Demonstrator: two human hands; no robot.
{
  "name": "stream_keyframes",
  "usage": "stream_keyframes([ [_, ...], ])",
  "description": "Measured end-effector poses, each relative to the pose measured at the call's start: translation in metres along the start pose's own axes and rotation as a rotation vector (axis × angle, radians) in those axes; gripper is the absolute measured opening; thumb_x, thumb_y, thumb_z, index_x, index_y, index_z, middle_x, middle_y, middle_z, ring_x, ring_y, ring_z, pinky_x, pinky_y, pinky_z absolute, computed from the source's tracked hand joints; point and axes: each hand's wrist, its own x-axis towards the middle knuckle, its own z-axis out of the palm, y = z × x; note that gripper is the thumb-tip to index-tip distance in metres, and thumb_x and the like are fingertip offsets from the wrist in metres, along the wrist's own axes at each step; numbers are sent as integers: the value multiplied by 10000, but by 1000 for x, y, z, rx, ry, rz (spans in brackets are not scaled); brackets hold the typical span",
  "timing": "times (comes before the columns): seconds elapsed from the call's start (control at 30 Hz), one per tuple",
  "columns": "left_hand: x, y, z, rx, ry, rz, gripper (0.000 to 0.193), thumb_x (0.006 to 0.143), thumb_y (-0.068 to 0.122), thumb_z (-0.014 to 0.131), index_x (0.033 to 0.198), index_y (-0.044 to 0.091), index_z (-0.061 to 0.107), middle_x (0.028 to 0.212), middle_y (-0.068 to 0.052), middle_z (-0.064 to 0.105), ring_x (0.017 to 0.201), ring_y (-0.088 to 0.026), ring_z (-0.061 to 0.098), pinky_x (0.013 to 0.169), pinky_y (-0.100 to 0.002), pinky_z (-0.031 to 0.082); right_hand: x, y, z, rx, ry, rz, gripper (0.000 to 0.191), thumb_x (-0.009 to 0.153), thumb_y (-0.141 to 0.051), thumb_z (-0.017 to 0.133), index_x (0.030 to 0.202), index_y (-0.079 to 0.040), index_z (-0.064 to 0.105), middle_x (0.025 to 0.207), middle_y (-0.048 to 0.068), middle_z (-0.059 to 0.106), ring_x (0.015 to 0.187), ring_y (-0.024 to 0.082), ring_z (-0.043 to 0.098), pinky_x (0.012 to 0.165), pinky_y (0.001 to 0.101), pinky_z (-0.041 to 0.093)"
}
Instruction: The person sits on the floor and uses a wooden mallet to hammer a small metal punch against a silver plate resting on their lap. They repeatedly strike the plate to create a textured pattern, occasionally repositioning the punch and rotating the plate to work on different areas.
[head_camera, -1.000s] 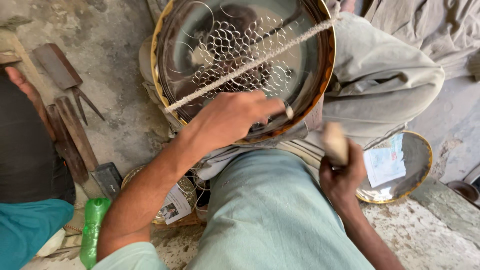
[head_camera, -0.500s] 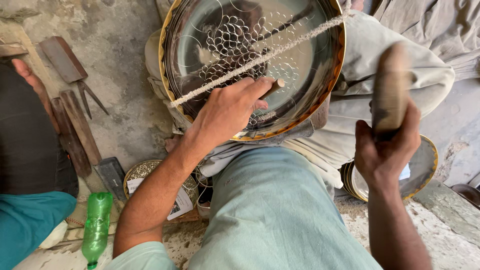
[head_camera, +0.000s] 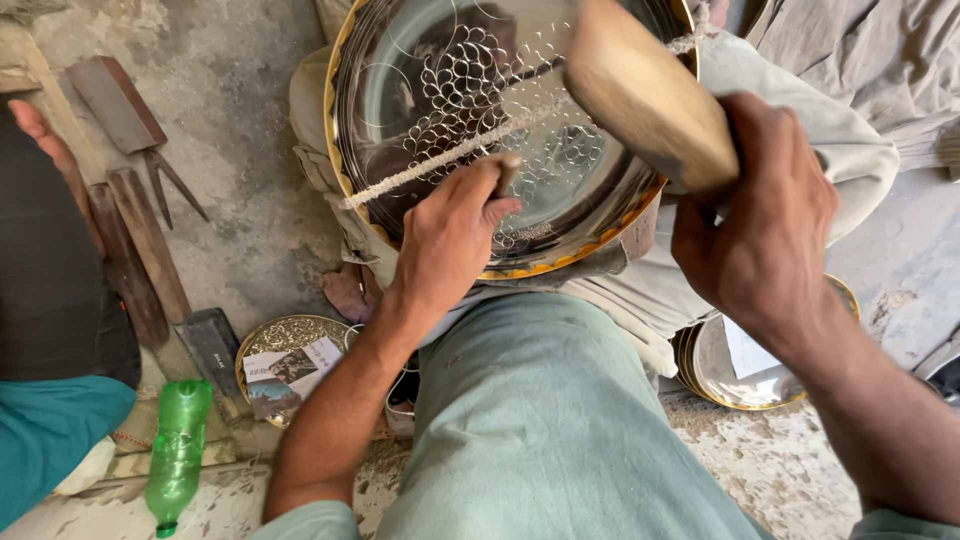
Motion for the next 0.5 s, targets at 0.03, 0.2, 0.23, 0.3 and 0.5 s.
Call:
stream_keyframes([
  [0.03,-5,2,1,5,46,-45,283,1005,190,691,1218,29,598,998,-115,702,857,-229,745,684,-337,635,8,-4,-8,-2,-4,-25,463,889,27,652,1349,15,603,992,162,611,875,299,590,806,427,464],
  [0.2,-25,11,9,4,294,-149,241,1063,193,694,1093,14,536,932,-125,630,808,-256,674,702,-389,556,51,-36,-38,-314,-27,-264,233,1028,-61,680,1259,-76,651,925,60,650,781,201,608,752,365,469],
  [0.23,-29,13,12,-18,323,-176,245,1065,193,686,1100,2,536,932,-127,632,808,-254,681,699,-377,559,57,-44,-44,-324,-21,-303,223,1041,-89,674,1263,-83,654,932,51,648,798,193,614,764,357,470],
  [0.3,-32,11,16,46,380,-164,259,1066,186,665,1136,-25,532,968,-150,631,849,-289,681,729,-391,558,67,-56,-54,-368,49,-427,194,1062,-158,677,1250,-110,669,932,29,652,805,183,627,762,349,470],
  [0.5,-37,4,21,64,381,-225,301,1040,182,679,1146,-56,527,942,-144,616,791,-274,681,675,-367,555,82,-74,-57,-394,-12,-491,226,1039,-245,680,1207,-97,643,874,39,664,750,191,639,718,367,498],
])
